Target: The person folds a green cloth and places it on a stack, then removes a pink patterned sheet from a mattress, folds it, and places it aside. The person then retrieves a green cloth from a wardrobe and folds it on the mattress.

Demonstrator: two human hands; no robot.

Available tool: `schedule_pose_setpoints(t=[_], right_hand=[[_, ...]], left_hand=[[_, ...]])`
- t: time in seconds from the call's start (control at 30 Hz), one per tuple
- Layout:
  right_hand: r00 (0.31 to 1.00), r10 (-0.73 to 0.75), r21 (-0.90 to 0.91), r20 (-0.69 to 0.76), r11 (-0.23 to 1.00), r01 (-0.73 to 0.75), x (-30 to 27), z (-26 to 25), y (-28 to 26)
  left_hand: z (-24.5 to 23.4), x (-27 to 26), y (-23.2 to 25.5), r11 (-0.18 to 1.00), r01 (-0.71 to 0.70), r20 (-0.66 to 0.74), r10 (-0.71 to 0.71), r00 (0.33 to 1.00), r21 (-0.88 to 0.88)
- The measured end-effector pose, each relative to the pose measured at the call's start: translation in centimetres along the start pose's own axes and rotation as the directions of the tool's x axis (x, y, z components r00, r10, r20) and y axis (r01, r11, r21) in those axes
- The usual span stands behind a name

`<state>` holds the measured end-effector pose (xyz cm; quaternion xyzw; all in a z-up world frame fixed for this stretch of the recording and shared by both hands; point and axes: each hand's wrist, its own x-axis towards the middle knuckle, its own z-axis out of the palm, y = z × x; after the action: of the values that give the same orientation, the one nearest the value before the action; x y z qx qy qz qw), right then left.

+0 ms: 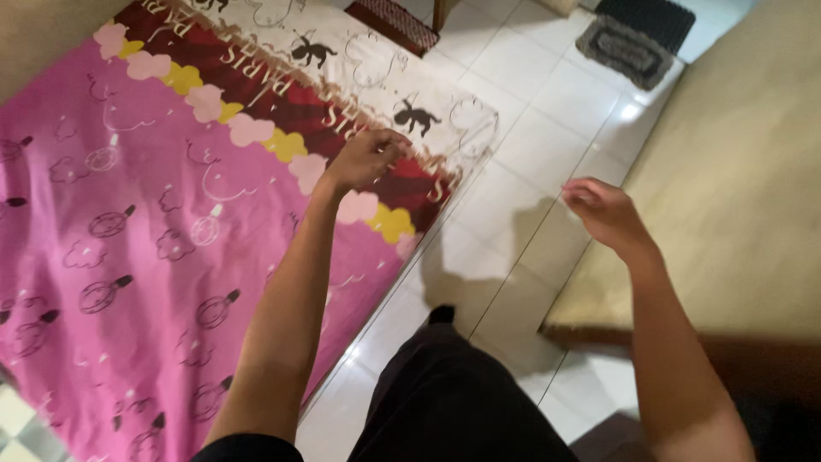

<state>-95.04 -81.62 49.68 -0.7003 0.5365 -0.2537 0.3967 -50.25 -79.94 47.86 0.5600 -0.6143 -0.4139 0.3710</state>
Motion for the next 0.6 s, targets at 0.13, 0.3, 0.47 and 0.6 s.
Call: schedule_pose_setpoints(t=[0.13,0.3,0.47,0.6], right_hand=[[0.995,0.051,0.011,-0.089,0.999,-0.050,6.7,-8.0,4.2],[0.992,0.115,0.105,-0.046,0.988,-0.110,15.9,-14.4,9.4],[0.984,0.138,0.042,0.108,0.989,-0.144,29.2,-16.8,12.2],[0.962,-0.027,-0.076,0.271,0.996,0.050,40.3,-20.0,11.2]], left_hand=[[1.6,10.0,1.6,0.998,-0.021,0.005,0.021,1.000,0.051],[5.7,21.1,2.4,0.999,-0.029,0.050,0.027,0.998,0.031],[7.8,29.4,1.6,0.991,0.116,-0.010,-0.116,0.993,0.061],[7.7,34.4,2.7,0.997,0.073,-0.175,-0.068,0.982,0.022]])
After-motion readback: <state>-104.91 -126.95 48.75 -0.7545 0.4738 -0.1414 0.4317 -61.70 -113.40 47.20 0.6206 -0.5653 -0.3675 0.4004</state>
